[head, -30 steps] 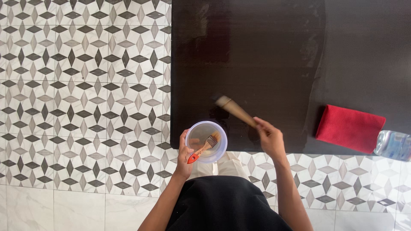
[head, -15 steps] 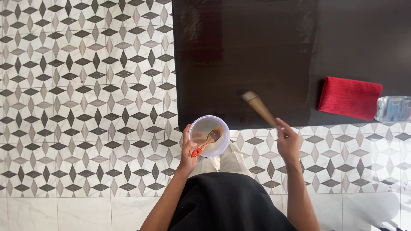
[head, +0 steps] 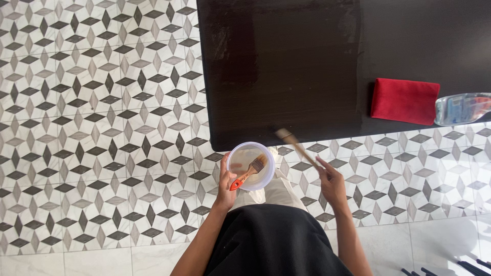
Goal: The person applies a liquid to a dark tabletop using a brush and a container, then wipes the surface with a red cloth. They spray the table with a spray bottle and continue wiping the surface with the cloth.
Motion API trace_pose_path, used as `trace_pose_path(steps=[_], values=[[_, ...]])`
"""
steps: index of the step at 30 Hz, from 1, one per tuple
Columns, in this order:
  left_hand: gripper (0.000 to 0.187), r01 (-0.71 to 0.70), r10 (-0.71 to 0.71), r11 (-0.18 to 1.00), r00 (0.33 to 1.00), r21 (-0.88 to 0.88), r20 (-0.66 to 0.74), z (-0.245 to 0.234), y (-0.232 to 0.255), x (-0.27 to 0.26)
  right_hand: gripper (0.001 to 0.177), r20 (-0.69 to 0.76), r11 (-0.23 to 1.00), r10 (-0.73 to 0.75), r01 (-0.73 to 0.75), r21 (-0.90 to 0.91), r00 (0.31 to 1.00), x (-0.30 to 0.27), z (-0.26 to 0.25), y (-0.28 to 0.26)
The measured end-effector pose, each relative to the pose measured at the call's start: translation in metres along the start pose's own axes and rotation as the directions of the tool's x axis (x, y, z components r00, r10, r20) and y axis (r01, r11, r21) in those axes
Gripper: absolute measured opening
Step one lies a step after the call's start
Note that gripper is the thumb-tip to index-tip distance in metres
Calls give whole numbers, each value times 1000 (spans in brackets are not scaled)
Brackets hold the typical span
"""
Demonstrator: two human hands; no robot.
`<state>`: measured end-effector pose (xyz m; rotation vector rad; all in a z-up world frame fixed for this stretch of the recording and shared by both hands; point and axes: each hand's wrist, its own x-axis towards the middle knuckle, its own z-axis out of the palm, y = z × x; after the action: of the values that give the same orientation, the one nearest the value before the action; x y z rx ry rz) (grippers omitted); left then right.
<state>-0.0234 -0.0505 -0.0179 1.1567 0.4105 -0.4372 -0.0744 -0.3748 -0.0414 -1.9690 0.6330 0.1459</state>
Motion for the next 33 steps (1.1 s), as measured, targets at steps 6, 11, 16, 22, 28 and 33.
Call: trace_pose_path(steps=[6,11,16,22,28,33], values=[[84,16,-15,1000,999,-15,30,10,4,0,39,57,994,73,-78,73,996,-16,-12,6],[81,-60,61,998,997,-24,51,28,3,10,37,-63,995,100,-101,-8,993,-4,-23,-5],[79,-59,61,998,995,-29,78,56,-3,29,35,-14,999,-41,41,25,999,4,-46,-40],[80,-64,70,995,995,-70,74,118,-19,69,31,58,975,-79,66,211,995,31,-114,-84],[82,-77,78,996,997,-45,21,215,-40,114,26,222,985,30,8,-170,975,96,-201,-93],[83,-12,14,994,1000,-107,22,294,-60,138,49,335,970,-108,25,243,936,163,-257,-69]])
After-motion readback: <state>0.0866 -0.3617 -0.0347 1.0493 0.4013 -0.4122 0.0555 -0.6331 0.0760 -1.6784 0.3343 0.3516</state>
